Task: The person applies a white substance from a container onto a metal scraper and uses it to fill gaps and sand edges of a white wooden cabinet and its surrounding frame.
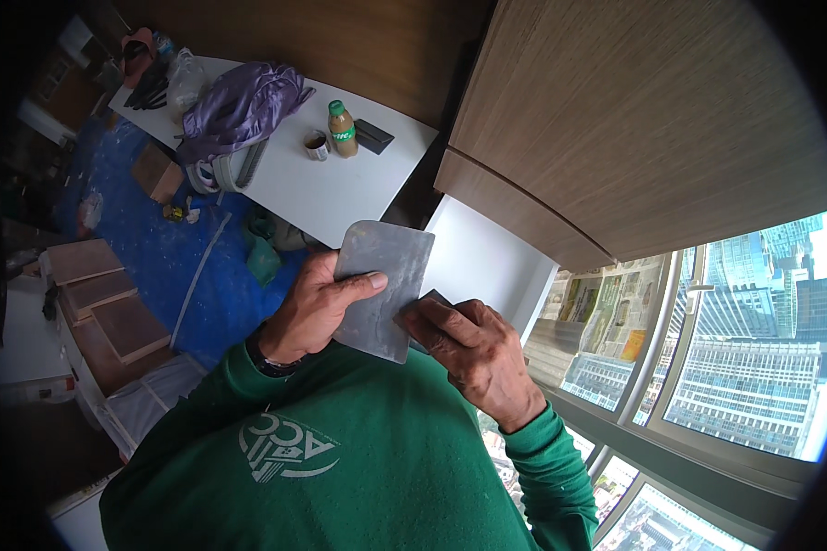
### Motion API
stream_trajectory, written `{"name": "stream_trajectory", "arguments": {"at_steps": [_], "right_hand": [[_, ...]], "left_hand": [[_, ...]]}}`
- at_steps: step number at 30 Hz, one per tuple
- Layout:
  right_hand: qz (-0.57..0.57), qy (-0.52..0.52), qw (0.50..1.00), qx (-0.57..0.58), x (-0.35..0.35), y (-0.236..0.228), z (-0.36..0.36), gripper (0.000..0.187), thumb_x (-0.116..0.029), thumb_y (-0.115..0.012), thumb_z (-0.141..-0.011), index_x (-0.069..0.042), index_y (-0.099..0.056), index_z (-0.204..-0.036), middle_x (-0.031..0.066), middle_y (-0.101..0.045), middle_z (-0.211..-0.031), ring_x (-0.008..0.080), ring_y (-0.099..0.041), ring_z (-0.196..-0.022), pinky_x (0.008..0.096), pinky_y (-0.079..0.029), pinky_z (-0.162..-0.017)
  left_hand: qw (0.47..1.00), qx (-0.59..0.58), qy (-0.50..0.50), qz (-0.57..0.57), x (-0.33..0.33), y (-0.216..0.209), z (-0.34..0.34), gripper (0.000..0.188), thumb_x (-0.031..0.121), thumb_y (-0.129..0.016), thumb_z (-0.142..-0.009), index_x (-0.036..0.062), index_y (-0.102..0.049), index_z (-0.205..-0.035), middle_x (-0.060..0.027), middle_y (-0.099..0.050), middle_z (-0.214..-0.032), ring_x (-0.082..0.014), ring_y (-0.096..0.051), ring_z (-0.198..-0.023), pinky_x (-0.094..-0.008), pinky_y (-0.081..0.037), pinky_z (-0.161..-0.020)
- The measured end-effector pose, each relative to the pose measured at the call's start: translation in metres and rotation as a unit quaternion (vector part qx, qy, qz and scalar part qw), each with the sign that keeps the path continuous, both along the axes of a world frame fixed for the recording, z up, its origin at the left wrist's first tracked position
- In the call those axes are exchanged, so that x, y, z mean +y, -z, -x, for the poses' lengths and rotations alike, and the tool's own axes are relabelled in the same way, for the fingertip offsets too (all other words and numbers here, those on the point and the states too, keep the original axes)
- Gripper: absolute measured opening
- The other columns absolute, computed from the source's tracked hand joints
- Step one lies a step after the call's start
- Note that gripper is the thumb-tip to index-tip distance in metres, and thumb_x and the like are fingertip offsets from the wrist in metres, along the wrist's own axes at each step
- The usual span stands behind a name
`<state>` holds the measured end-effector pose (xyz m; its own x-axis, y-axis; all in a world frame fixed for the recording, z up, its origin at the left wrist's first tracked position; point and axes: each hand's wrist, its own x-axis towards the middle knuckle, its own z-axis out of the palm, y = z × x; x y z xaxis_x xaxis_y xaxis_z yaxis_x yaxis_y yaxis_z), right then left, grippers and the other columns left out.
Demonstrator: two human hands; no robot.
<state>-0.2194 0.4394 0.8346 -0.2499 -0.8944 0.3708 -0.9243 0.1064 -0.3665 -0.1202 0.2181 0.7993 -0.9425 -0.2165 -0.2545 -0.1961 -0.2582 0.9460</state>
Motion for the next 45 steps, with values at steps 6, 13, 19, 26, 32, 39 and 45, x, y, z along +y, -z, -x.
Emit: {"name": "stream_trajectory", "arguments": {"at_steps": [6, 13, 19, 26, 32, 39, 45], "right_hand": [[-0.061, -0.037, 0.997, 0.009, 0.013, -0.006, 0.018, 0.05, -0.002, -0.072, -0.07, -0.013, -0.075, -0.119, -0.0001, -0.07, -0.122, 0.0205, -0.069, -0.093, 0.0334, -0.057, -0.077], [0.095, 0.067, 0.97, -0.212, -0.004, 0.011, -0.009, 0.046, -0.01, -0.064, -0.098, 0.001, -0.056, -0.142, 0.0241, -0.06, -0.134, 0.0379, -0.066, -0.117, 0.0412, -0.057, -0.095], [0.049, 0.071, 0.995, -0.051, -0.019, 0.038, -0.011, 0.065, 0.008, -0.067, -0.083, 0.002, -0.051, -0.146, 0.0261, -0.056, -0.139, 0.0406, -0.065, -0.118, 0.0445, -0.06, -0.092], [0.054, 0.091, 0.994, 0.0, -0.006, 0.03, 0.011, 0.071, 0.012, -0.065, -0.072, -0.01, -0.062, -0.139, 0.0146, -0.062, -0.135, 0.0331, -0.069, -0.107, 0.0401, -0.063, -0.084], [0.002, 0.032, 0.998, 0.05, -0.011, -0.002, 0.013, 0.056, 0.005, -0.068, -0.072, -0.011, -0.072, -0.126, 0.0039, -0.066, -0.126, 0.0252, -0.063, -0.093, 0.0355, -0.059, -0.074], [0.007, 0.009, 0.999, 0.046, -0.012, -0.006, 0.016, 0.054, 0.002, -0.073, -0.07, -0.01, -0.073, -0.123, 0.0034, -0.067, -0.123, 0.0241, -0.065, -0.093, 0.0357, -0.059, -0.075], [0.047, 0.045, 0.998, 0.025, -0.013, 0.006, 0.015, 0.061, 0.002, -0.07, -0.069, -0.009, -0.07, -0.129, 0.0054, -0.068, -0.125, 0.0249, -0.068, -0.097, 0.0363, -0.061, -0.078]], "left_hand": [[0.988, 0.007, -0.075, -0.136, -0.004, 0.0, 0.0, 0.028, 0.011, -0.065, -0.098, -0.0008, -0.066, -0.123, -0.0091, -0.073, -0.11, -0.0165, -0.07, -0.097, -0.0323, -0.058, -0.086], [0.956, 0.052, -0.167, -0.236, 0.001, 0.0, 0.003, 0.026, 0.009, -0.067, -0.098, 0.0015, -0.066, -0.122, -0.0068, -0.073, -0.114, -0.0175, -0.071, -0.1, -0.0348, -0.059, -0.089], [0.94, 0.054, -0.223, -0.25, 0.011, 0.003, -0.001, 0.025, 0.009, -0.068, -0.097, 0.0034, -0.066, -0.122, -0.0069, -0.072, -0.115, -0.0182, -0.071, -0.103, -0.0363, -0.058, -0.092], [0.941, 0.044, -0.179, -0.285, -0.001, -0.008, 0.004, 0.026, 0.008, -0.068, -0.096, 0.0035, -0.066, -0.122, -0.0077, -0.072, -0.115, -0.0186, -0.071, -0.101, -0.0371, -0.06, -0.09], [0.959, 0.032, -0.163, -0.228, -0.007, -0.003, 0.008, 0.028, 0.009, -0.068, -0.096, 0.0032, -0.066, -0.123, -0.0076, -0.073, -0.112, -0.0182, -0.072, -0.099, -0.0359, -0.06, -0.089], [0.976, 0.022, -0.115, -0.182, -0.005, -0.004, 0.01, 0.029, 0.011, -0.068, -0.096, 0.002, -0.066, -0.123, -0.007, -0.074, -0.111, -0.0173, -0.073, -0.097, -0.0344, -0.061, -0.086], [0.97, 0.0, -0.109, -0.218, -0.006, -0.013, 0.007, 0.028, 0.01, -0.068, -0.096, 0.0014, -0.067, -0.123, -0.0079, -0.074, -0.111, -0.0182, -0.073, -0.099, -0.0352, -0.061, -0.087]]}}
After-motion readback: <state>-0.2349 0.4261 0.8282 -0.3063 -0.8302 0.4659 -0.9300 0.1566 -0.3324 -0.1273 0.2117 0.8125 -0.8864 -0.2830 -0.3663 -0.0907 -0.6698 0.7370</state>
